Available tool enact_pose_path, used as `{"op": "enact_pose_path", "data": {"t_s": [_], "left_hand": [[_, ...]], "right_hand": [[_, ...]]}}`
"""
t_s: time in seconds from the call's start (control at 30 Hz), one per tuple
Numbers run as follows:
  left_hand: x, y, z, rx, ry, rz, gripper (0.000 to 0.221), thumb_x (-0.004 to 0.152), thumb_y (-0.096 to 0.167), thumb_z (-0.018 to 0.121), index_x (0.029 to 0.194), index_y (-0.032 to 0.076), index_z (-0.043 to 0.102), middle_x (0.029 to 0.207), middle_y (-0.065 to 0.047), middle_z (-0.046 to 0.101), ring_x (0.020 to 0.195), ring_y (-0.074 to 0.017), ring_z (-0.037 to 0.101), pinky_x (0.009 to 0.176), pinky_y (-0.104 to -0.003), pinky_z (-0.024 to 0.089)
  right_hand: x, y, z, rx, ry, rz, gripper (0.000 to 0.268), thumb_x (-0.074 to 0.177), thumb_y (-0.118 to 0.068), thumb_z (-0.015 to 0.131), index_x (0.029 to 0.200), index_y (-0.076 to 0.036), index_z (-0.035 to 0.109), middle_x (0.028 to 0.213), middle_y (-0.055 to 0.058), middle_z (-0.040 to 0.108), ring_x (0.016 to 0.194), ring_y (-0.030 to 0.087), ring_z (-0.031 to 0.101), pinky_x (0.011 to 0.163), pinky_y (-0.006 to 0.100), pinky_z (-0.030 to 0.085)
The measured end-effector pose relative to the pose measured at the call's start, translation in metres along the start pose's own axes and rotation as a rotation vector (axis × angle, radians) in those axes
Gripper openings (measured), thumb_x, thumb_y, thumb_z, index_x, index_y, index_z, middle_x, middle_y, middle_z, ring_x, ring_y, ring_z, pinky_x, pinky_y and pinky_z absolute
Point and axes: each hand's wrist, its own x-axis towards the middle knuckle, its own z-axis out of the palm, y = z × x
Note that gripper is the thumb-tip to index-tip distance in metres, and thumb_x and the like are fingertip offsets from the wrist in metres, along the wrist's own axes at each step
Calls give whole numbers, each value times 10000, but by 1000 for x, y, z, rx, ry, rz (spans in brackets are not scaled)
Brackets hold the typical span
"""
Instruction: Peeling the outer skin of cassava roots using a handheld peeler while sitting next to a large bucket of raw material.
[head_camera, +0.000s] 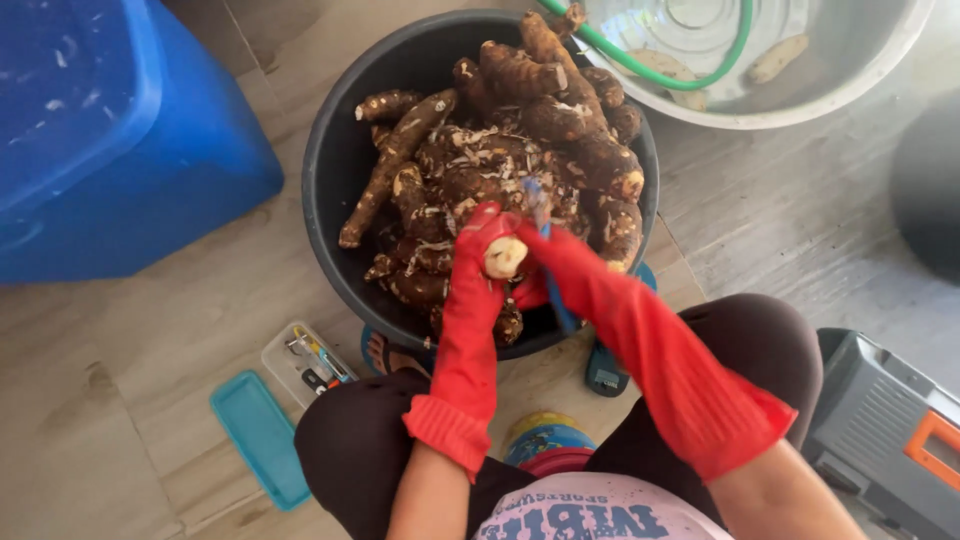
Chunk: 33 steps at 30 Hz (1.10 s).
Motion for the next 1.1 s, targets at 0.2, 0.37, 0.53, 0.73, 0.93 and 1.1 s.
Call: {"op": "enact_pose_path", "data": {"t_s": [0.2, 0.37, 0.53, 0.73, 0.93, 1.1], "left_hand": [[-10, -78, -85, 118, 45, -66, 464, 929, 141, 730, 1380, 225, 657, 494, -267, 518, 320, -344, 505, 299, -338, 428], [3, -56, -73, -73, -123, -581, 470, 990, 494, 633, 1093, 45, 726, 664, -286, 597, 463, -397, 594, 408, -395, 529], [-13, -77, -67, 464, 243, -429, 413, 907, 520, 727, 1235, 269, 720, 912, -137, 706, 608, -261, 653, 492, -338, 558], [-2, -100, -111, 299, 166, -416, 598, 948, 234, 730, 1496, 218, 491, 1144, -200, 649, 782, -276, 703, 622, -365, 633], [-11, -102, -107, 104, 156, -500, 696, 856, -42, 736, 1481, 119, 477, 1249, -268, 625, 1008, -411, 707, 832, -530, 626], [-6, -81, -102, 129, 100, -383, 767, 780, -154, 699, 1480, 8, 430, 1257, -345, 633, 1069, -457, 695, 938, -570, 582]], "right_hand": [[-35, 43, 3, 105, -29, 56, 589, 957, -362, 718, 1506, -284, 519, 673, 286, 695, 587, 379, 737, 630, 510, 668], [-25, 63, 5, 145, -71, -57, 561, 953, -325, 722, 1486, -298, 552, 745, 194, 738, 599, 236, 746, 603, 333, 691], [-12, 101, -5, 12, -21, -69, 458, 917, -333, 779, 1336, -202, 648, 674, 194, 707, 516, 271, 727, 531, 351, 672], [-28, 100, -27, -205, -67, -105, 407, 901, -361, 807, 1249, -201, 672, 552, 206, 653, 398, 294, 677, 430, 344, 632], [-92, 11, -30, -252, -34, -128, 406, 881, -270, 770, 1215, -64, 668, 844, 235, 726, 405, 238, 648, 407, 310, 598], [-61, -28, -60, -152, 101, -326, 407, 936, -329, 750, 1239, -79, 643, 924, 222, 741, 447, 267, 691, 430, 361, 627]]}}
